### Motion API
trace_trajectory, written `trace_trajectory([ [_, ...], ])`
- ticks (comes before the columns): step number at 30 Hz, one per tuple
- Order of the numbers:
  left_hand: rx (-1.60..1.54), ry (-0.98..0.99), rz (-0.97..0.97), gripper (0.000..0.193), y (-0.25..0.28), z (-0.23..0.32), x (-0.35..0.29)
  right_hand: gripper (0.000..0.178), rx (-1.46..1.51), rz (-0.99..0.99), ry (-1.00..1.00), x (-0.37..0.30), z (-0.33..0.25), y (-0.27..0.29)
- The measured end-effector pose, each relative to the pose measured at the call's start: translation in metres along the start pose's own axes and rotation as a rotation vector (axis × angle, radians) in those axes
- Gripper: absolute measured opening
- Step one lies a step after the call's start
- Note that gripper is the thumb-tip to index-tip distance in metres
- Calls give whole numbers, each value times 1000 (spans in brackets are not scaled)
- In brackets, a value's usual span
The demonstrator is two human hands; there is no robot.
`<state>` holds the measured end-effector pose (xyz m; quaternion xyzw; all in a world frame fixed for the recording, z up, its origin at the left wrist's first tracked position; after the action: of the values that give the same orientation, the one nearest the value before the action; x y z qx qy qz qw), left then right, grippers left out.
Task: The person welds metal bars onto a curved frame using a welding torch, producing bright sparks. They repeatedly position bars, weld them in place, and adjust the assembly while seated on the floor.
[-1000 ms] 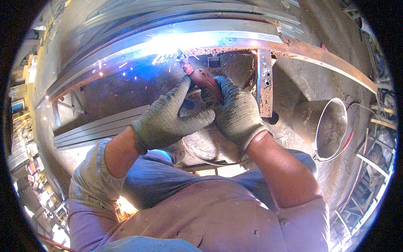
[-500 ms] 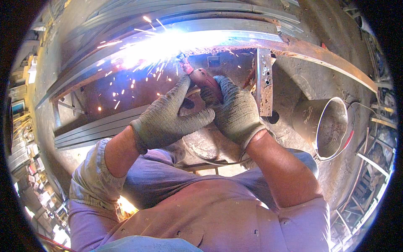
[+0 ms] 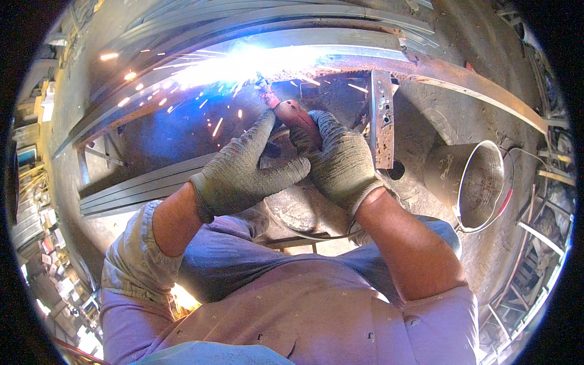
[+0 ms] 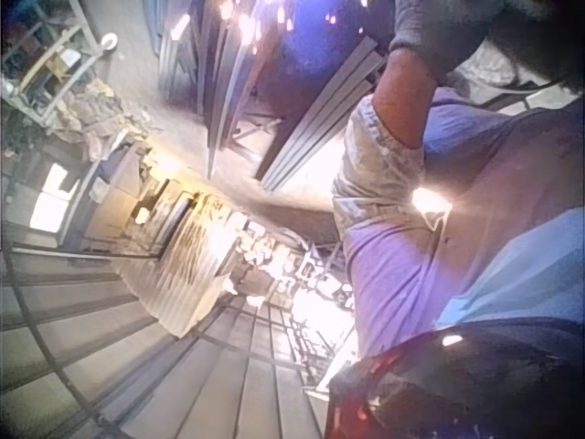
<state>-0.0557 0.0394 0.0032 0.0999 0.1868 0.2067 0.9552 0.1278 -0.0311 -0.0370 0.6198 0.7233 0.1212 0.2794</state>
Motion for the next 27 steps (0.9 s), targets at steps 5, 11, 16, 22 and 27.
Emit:
trace_trajectory([
  [5, 30, 20, 3, 87, -1, -4, 1, 45, -27, -28, -55, 1, 6, 0],
  [11, 58, 30, -38, 67, 13, -1, -1, 50, 247, -7, -47, -8, -11, 6],
  [16, 259, -15, 375, 49, 75, -21, -17, 43, 482, 37, -199, -34, -23, 49],
  [22, 850, 198, 726, 81, 169, -62, -18, 41, 306, 201, -161, -45, -27, 107],
  [27, 896, 404, 695, 77, 197, -98, -10, 51, 379, 235, -156, -56, -19, 129],
])
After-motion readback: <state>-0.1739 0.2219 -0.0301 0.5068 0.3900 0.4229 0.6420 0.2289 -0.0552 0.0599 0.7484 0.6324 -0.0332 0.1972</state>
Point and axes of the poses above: each hand's wrist, its own x-axis towards the middle knuckle, its own y-axis out of the back of the hand, z = x × y, the point moved 4 cm from there along x, towards the middle knuckle, and after that the axes turned 13 degrees about -z, right-handed, at the moved point
